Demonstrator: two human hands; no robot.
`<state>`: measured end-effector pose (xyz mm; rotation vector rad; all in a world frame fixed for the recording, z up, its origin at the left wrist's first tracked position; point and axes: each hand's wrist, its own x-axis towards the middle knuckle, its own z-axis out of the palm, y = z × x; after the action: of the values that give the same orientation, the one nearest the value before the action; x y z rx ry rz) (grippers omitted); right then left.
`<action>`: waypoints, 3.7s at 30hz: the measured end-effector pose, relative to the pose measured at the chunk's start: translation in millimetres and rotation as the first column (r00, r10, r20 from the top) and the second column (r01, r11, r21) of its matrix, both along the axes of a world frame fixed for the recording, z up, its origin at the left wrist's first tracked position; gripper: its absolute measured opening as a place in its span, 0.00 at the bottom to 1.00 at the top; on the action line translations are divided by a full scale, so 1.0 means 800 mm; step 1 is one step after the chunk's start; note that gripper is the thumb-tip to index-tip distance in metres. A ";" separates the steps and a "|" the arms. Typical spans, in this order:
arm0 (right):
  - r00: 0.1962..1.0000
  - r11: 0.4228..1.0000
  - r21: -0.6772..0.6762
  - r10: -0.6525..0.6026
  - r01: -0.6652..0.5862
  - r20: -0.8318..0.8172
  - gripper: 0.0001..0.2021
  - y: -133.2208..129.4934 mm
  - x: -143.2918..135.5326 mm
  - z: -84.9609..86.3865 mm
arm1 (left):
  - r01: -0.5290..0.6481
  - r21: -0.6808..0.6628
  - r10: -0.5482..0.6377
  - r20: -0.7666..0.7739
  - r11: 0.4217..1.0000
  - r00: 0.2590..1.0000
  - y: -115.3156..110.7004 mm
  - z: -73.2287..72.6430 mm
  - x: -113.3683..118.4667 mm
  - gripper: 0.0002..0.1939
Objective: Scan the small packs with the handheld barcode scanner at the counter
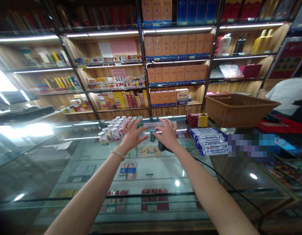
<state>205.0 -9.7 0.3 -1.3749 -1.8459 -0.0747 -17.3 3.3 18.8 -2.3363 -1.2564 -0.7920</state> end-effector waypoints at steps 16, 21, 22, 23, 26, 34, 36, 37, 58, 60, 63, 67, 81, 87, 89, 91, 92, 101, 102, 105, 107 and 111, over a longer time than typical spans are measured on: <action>0.983 0.999 -0.016 0.030 -0.027 0.181 0.11 -0.009 -0.010 -0.004 | 0.071 -0.029 -0.070 0.047 0.997 0.996 0.002 -0.016 -0.006 0.15; 0.978 1.000 0.002 0.030 -0.031 0.207 0.11 -0.007 -0.009 -0.006 | 0.067 -0.032 -0.064 0.105 0.997 0.992 -0.002 -0.025 -0.002 0.10; 0.978 1.000 0.005 0.029 -0.031 0.207 0.10 -0.007 -0.009 -0.007 | 0.064 -0.033 -0.060 0.115 0.997 0.992 -0.003 -0.027 -0.001 0.10; 0.978 1.000 0.005 0.029 -0.030 0.207 0.10 -0.007 -0.009 -0.007 | 0.063 -0.034 -0.059 0.123 0.997 0.991 -0.005 -0.029 -0.001 0.09; 0.978 1.000 0.001 0.022 -0.023 0.208 0.09 -0.005 -0.012 -0.009 | 0.071 -0.031 -0.066 0.135 0.997 0.989 -0.006 -0.031 -0.002 0.09; 0.961 0.998 -0.007 0.056 -0.056 0.272 0.08 0.017 -0.049 0.026 | 0.021 0.017 -0.025 0.218 1.000 0.976 0.006 -0.019 -0.031 0.08; 0.962 0.999 -0.019 0.047 -0.043 0.269 0.08 0.027 -0.065 0.036 | -0.013 0.037 0.004 0.241 0.999 0.971 0.012 -0.016 -0.042 0.09; 0.962 0.999 -0.024 0.046 -0.041 0.270 0.08 0.032 -0.073 0.039 | -0.034 0.043 0.022 0.247 0.998 0.969 0.014 -0.016 -0.047 0.09; 0.966 0.996 -0.057 -0.055 0.071 0.252 0.10 0.069 -0.135 -0.002 | -0.221 0.052 0.206 0.203 0.974 0.957 0.030 -0.037 -0.059 0.08; 0.971 0.996 -0.046 -0.066 0.079 0.229 0.14 0.064 -0.135 -0.007 | -0.223 0.040 0.211 0.197 0.974 0.957 0.029 -0.036 -0.061 0.10; 0.976 0.996 -0.005 -0.083 0.086 0.201 0.26 0.055 -0.136 -0.018 | -0.232 0.022 0.224 0.191 0.972 0.956 0.025 -0.033 -0.063 0.13; 0.978 0.995 0.031 -0.095 0.091 0.186 0.28 0.047 -0.140 -0.037 | -0.237 0.002 0.232 0.196 0.972 0.953 0.020 -0.031 -0.065 0.15; 0.973 0.990 0.008 -0.139 0.140 0.187 0.27 0.058 -0.144 -0.070 | -0.227 0.035 0.220 0.154 0.973 0.963 0.026 -0.045 -0.059 0.16; 0.962 0.988 0.022 -0.156 0.155 0.226 0.26 0.063 -0.146 -0.069 | -0.258 0.066 0.248 0.128 0.964 0.960 0.029 -0.047 -0.057 0.16; 0.959 0.986 0.021 -0.163 0.162 0.233 0.26 0.065 -0.147 -0.068 | -0.262 0.058 0.253 0.131 0.963 0.959 0.029 -0.047 -0.057 0.17; 0.959 0.986 0.015 -0.164 0.165 0.229 0.26 0.069 -0.148 -0.067 | -0.270 0.044 0.263 0.129 0.962 0.956 0.030 -0.047 -0.058 0.17; 0.961 0.986 0.011 -0.166 0.168 0.223 0.27 0.071 -0.149 -0.066 | -0.277 0.038 0.270 0.124 0.960 0.955 0.030 -0.047 -0.058 0.17; 0.964 0.976 -0.004 -0.214 0.217 0.157 0.28 0.103 -0.160 -0.070 | -0.283 0.011 0.282 0.051 0.959 0.958 0.034 -0.054 -0.055 0.29; 0.963 0.975 0.001 -0.219 0.222 0.159 0.28 0.106 -0.160 -0.070 | -0.284 0.006 0.284 0.050 0.959 0.958 0.034 -0.054 -0.055 0.29; 0.962 0.975 0.007 -0.221 0.222 0.163 0.29 0.112 -0.161 -0.071 | -0.295 -0.007 0.295 0.040 0.955 0.955 0.037 -0.056 -0.056 0.30; 0.964 0.976 0.010 -0.215 0.216 0.159 0.28 0.115 -0.162 -0.071 | -0.304 -0.013 0.304 0.032 0.953 0.952 0.038 -0.057 -0.057 0.30; 0.963 0.975 0.026 -0.220 0.219 0.158 0.28 0.119 -0.163 -0.072 | -0.312 -0.020 0.312 0.031 0.950 0.949 0.037 -0.057 -0.057 0.30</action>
<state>74.5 85.1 -57.7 -1.6037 -1.8122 -0.3148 -63.2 33.2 -26.8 -2.0667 -1.5996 -0.7178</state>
